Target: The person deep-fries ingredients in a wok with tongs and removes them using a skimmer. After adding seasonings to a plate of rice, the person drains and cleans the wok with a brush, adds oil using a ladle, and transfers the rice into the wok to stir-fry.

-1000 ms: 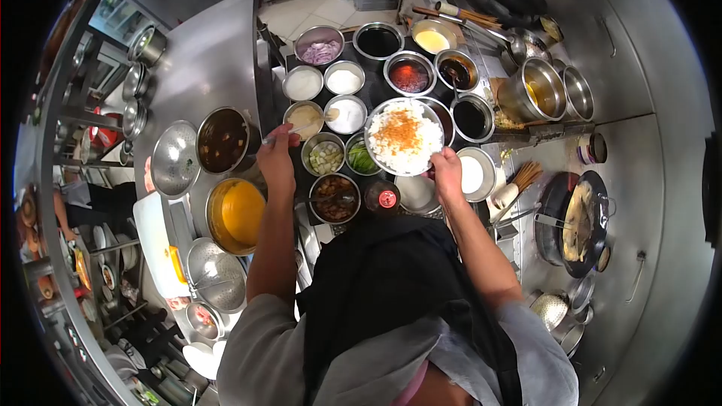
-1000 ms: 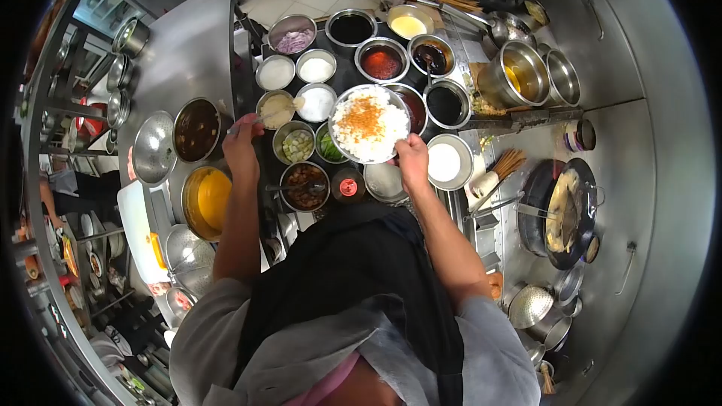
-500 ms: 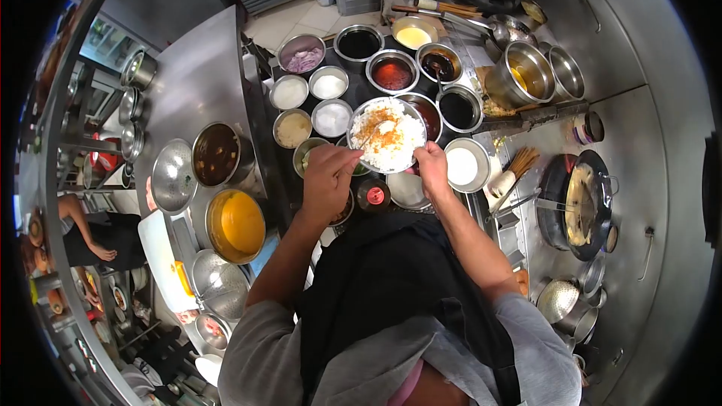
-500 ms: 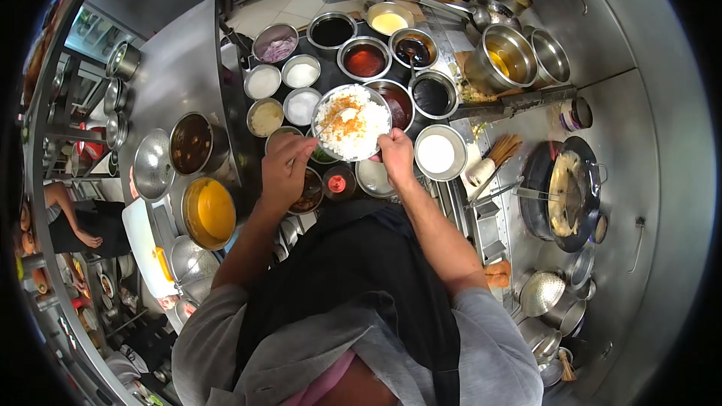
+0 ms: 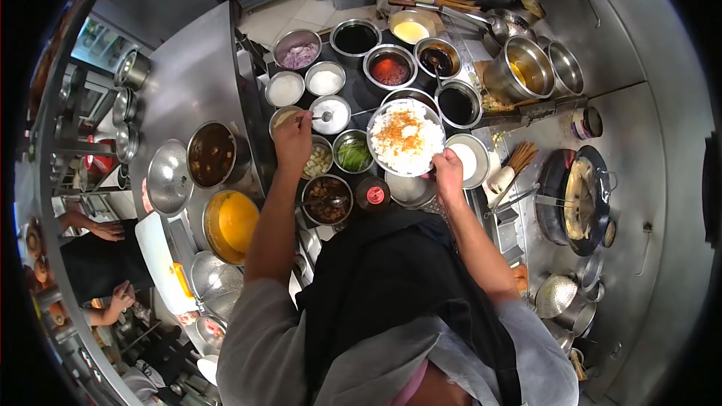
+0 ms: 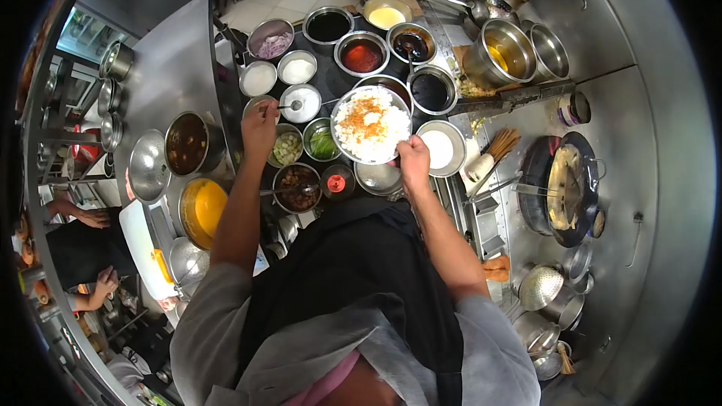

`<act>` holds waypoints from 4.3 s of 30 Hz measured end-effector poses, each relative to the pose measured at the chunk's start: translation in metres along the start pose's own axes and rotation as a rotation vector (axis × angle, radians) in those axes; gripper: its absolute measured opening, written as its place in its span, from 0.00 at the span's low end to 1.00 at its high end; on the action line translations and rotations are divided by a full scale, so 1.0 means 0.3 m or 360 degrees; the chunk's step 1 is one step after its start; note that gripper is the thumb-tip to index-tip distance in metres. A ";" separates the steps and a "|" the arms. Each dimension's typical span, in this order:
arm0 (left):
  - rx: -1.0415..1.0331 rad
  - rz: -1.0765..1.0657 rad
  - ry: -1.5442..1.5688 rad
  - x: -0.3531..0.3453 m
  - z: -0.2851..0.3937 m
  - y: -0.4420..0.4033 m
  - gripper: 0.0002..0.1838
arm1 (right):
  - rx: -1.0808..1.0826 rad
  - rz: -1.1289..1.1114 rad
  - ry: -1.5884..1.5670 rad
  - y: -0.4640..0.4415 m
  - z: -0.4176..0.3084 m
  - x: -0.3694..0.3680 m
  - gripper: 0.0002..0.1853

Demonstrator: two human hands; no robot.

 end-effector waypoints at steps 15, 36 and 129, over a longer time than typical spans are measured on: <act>0.0223 -0.0062 0.0151 -0.126 -0.279 -0.080 0.14 | -0.0025 0.0121 0.0078 0.058 0.007 0.082 0.04; 0.0572 -0.0093 0.0528 -0.132 -0.424 -0.082 0.14 | -0.0035 0.0080 0.0055 0.067 0.020 0.050 0.04; 0.0771 -0.0163 0.1215 0.022 -0.068 -0.113 0.13 | -0.0073 -0.0120 -0.0016 -0.196 0.067 -0.271 0.05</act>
Point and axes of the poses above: each hand's wrist, its own y-axis away from the middle knuckle, its own x-axis out of the back of the hand, z = x × y, the point moved 7 cm from there along -y, towards the middle knuckle, and after that the axes turned 7 degrees about x, right-handed, at the moved point
